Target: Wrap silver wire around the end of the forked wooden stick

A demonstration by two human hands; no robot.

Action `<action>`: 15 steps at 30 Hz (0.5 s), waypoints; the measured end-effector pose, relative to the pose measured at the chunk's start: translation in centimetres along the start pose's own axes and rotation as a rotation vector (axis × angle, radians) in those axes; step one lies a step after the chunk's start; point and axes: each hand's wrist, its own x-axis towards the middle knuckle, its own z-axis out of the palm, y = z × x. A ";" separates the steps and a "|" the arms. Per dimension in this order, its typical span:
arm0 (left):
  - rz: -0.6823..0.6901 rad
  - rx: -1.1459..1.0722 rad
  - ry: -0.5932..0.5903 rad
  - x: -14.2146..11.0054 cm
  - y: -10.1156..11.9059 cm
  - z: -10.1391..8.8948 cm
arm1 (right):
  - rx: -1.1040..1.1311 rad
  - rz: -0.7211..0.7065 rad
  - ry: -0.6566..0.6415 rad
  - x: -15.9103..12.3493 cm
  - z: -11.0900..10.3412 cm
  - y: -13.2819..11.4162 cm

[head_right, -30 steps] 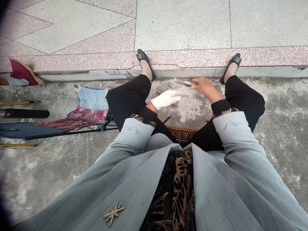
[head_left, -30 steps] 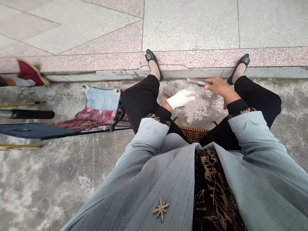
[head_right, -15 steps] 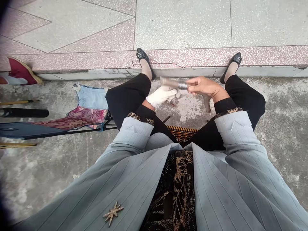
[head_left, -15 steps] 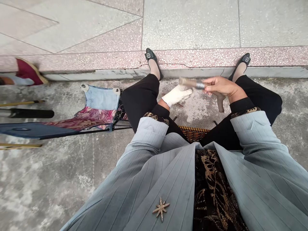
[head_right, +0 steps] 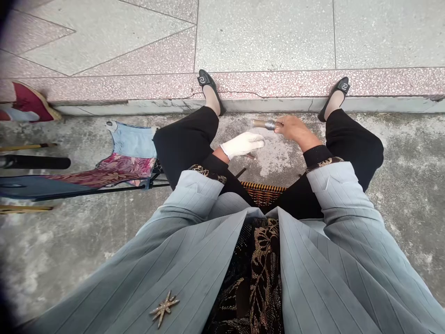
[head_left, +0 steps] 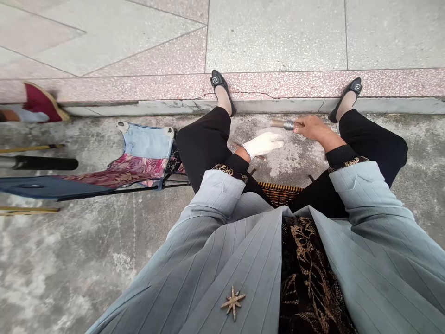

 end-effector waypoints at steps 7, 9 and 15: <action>0.010 0.034 -0.064 -0.6 0.9 -0.5 | -0.203 -0.142 -0.401 -0.4 0.3 -0.4; 0.011 0.008 -0.059 -0.8 1.1 -0.8 | -0.158 -0.197 -0.479 -0.3 0.5 -0.2; -0.001 -0.165 0.050 -1.0 1.1 -1.9 | 0.221 -0.286 -0.619 -0.3 -0.3 1.0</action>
